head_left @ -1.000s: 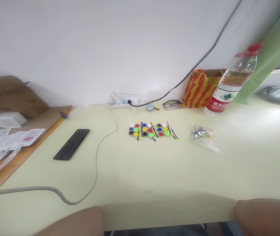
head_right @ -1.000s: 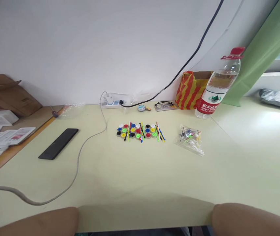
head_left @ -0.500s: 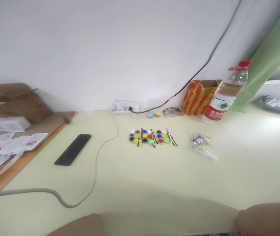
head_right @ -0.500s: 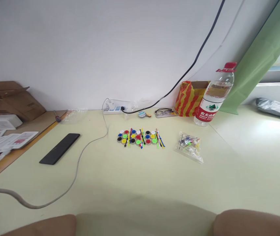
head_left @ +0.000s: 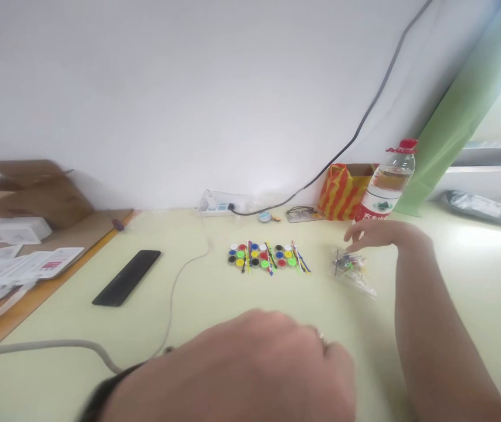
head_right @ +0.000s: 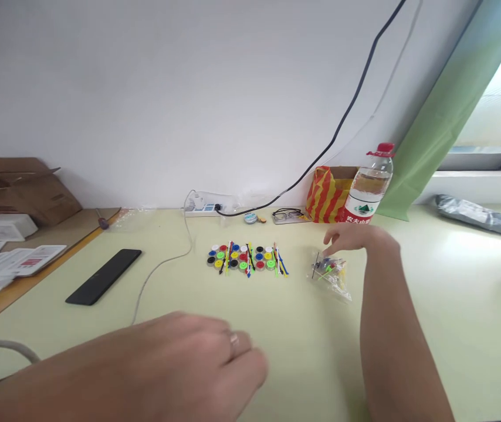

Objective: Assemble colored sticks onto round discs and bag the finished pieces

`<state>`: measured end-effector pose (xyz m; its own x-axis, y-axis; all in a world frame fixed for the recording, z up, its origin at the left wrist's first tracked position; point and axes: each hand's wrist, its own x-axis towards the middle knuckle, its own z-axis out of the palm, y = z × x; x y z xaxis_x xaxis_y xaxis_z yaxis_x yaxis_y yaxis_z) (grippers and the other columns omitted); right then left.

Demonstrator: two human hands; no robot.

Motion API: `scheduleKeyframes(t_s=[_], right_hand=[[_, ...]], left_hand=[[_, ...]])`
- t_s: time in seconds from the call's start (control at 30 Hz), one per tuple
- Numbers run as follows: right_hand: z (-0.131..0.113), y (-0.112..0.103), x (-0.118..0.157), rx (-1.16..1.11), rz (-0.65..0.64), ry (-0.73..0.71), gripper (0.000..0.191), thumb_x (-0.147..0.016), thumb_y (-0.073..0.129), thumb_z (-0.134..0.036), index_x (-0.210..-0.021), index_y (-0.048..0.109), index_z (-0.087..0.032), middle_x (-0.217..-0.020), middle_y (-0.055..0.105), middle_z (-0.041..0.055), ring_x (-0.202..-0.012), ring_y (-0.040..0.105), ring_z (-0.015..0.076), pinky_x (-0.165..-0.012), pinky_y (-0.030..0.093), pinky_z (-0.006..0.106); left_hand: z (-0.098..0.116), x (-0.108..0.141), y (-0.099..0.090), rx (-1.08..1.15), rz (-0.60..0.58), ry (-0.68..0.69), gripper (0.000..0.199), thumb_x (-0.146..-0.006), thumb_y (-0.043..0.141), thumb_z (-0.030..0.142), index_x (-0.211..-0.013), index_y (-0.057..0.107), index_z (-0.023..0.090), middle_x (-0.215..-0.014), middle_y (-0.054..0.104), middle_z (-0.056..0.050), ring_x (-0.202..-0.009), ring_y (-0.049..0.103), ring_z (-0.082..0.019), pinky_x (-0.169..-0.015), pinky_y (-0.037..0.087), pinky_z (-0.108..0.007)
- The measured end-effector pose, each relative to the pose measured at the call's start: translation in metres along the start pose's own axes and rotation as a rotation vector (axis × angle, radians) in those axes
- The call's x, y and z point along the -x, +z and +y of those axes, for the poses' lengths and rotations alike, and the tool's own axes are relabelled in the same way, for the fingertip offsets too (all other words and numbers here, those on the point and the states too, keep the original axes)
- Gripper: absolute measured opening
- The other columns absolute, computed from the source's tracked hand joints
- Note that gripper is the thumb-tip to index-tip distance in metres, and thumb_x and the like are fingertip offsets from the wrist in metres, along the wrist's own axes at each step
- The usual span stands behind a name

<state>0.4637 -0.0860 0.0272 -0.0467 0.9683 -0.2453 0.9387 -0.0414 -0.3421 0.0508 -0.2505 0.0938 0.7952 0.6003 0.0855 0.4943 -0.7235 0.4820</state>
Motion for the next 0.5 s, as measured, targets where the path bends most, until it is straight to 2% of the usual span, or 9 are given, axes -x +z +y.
scheduleKeyframes(t_s=[0.03,0.13,0.17,0.23,0.37,0.5], right_hand=[[0.003,0.007,-0.008,-0.007,-0.041,0.006,0.037,-0.059,0.086,-0.052,-0.086,0.080,-0.028,-0.102,0.075,0.0095,-0.087,0.069,0.0314,-0.070,0.054,0.039],[0.015,0.024,-0.025,-0.042,-0.181,-0.002,0.032,-0.063,0.079,-0.051,-0.080,0.080,-0.024,-0.099,0.076,0.0086,-0.090,0.069,0.0301,-0.073,0.053,0.036],[0.019,0.028,-0.029,-0.050,-0.207,-0.015,0.032,-0.064,0.077,-0.050,-0.081,0.080,-0.024,-0.098,0.076,0.0081,-0.091,0.068,0.0295,-0.074,0.052,0.035],[0.024,0.034,-0.034,-0.068,-0.229,-0.042,0.031,-0.066,0.074,-0.049,-0.083,0.079,-0.023,-0.095,0.076,0.0070,-0.090,0.067,0.0283,-0.074,0.051,0.034],[0.023,0.036,-0.030,-0.107,-0.163,-0.056,0.027,-0.068,0.072,-0.049,-0.072,0.072,-0.023,-0.084,0.072,0.0048,-0.081,0.064,0.0253,-0.067,0.049,0.033],[0.013,0.027,-0.022,-0.172,0.022,-0.068,0.032,-0.074,0.070,-0.055,-0.071,0.063,-0.023,-0.080,0.069,0.0048,-0.073,0.062,0.0221,-0.061,0.047,0.031]], left_hand=[[0.004,-0.021,0.002,-0.052,-0.016,0.008,0.024,-0.086,0.052,0.022,-0.082,0.072,0.034,-0.071,0.070,0.001,-0.064,0.060,-0.021,-0.064,0.045,-0.034],[0.001,-0.085,0.018,-0.146,-0.135,0.179,0.017,-0.085,0.057,0.019,-0.072,0.065,0.025,-0.069,0.066,-0.003,-0.065,0.062,-0.021,-0.066,0.046,-0.034],[-0.005,-0.105,0.025,-0.174,-0.172,0.175,0.020,-0.085,0.058,0.019,-0.065,0.062,0.022,-0.066,0.064,-0.005,-0.063,0.062,-0.022,-0.063,0.045,-0.034],[-0.024,-0.136,0.039,-0.188,-0.221,0.114,0.020,-0.086,0.057,0.021,-0.067,0.062,0.021,-0.075,0.067,-0.008,-0.069,0.066,-0.025,-0.062,0.046,-0.034],[-0.065,-0.169,0.055,-0.115,-0.147,-0.004,0.013,-0.087,0.057,0.023,-0.082,0.070,0.022,-0.090,0.071,-0.008,-0.084,0.068,-0.026,-0.073,0.050,-0.035],[-0.092,-0.190,0.056,-0.024,0.020,-0.066,0.019,-0.090,0.058,0.033,-0.101,0.070,0.023,-0.101,0.072,-0.008,-0.093,0.068,-0.026,-0.084,0.050,-0.036]])
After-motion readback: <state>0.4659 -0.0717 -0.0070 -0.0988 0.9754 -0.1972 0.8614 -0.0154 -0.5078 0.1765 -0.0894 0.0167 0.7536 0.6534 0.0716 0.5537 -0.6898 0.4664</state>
